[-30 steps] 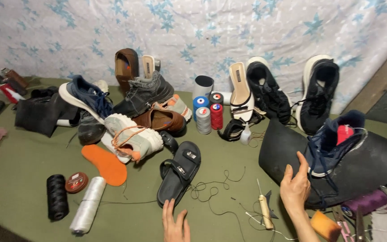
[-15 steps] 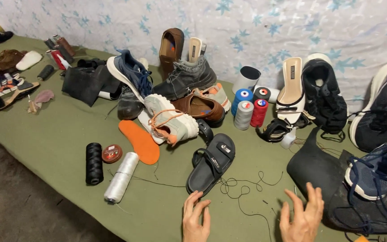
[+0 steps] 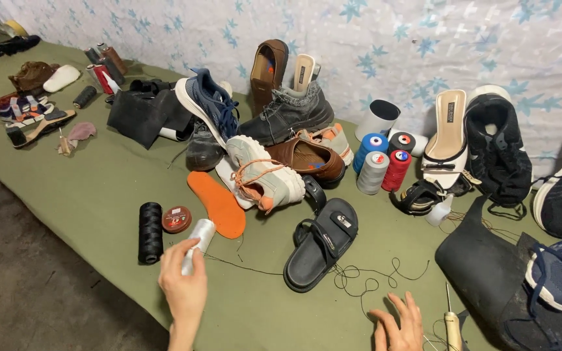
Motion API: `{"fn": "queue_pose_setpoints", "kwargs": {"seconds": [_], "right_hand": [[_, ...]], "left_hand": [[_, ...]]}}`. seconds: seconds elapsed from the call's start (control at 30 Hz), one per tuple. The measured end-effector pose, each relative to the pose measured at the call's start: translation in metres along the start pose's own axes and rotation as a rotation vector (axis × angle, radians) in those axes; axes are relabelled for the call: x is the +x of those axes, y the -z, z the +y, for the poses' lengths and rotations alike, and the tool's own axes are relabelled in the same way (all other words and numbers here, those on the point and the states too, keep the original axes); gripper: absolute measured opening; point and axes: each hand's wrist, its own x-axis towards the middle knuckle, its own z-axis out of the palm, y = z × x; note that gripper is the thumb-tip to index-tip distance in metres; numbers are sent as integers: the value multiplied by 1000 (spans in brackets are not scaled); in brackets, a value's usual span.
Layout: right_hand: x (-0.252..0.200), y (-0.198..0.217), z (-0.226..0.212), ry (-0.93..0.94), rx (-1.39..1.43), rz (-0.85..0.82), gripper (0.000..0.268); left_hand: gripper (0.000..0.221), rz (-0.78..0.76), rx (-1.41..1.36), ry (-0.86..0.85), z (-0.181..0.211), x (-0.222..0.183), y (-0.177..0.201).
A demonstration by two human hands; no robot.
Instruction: Hand-sewing a sandal strap and using a sponge to apply treatment to shoe materials on a repair bench.
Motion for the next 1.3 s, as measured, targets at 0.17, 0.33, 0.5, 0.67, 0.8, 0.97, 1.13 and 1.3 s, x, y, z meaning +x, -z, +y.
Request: {"fn": "queue_pose_setpoints", "kwargs": {"seconds": [0.17,0.33,0.5,0.67,0.8,0.97,1.13,1.3], "right_hand": [[-8,-11,9,26,56,28,23],[1,10,-14,-133,127,-91,27],[3,17,-17,-187,224,-82,30],[14,18,-12,-146,303,5,36],[35,27,5,-67,394,-15,33],[78,71,39,11,289,8,31],[137,134,102,-203,-14,42,26],[154,150,113,-790,-124,-248,58]], "left_hand": [[20,-38,-22,100,10,45,3],[16,-190,-83,136,34,33,-26],[15,-257,-162,-27,48,15,-50],[16,-283,-236,87,87,24,-52],[22,-429,-314,-18,125,19,-72],[33,-593,-347,-201,160,-24,-110],[37,-795,-313,-164,122,-115,-162],[30,-821,-191,132,105,-169,-178]]}}
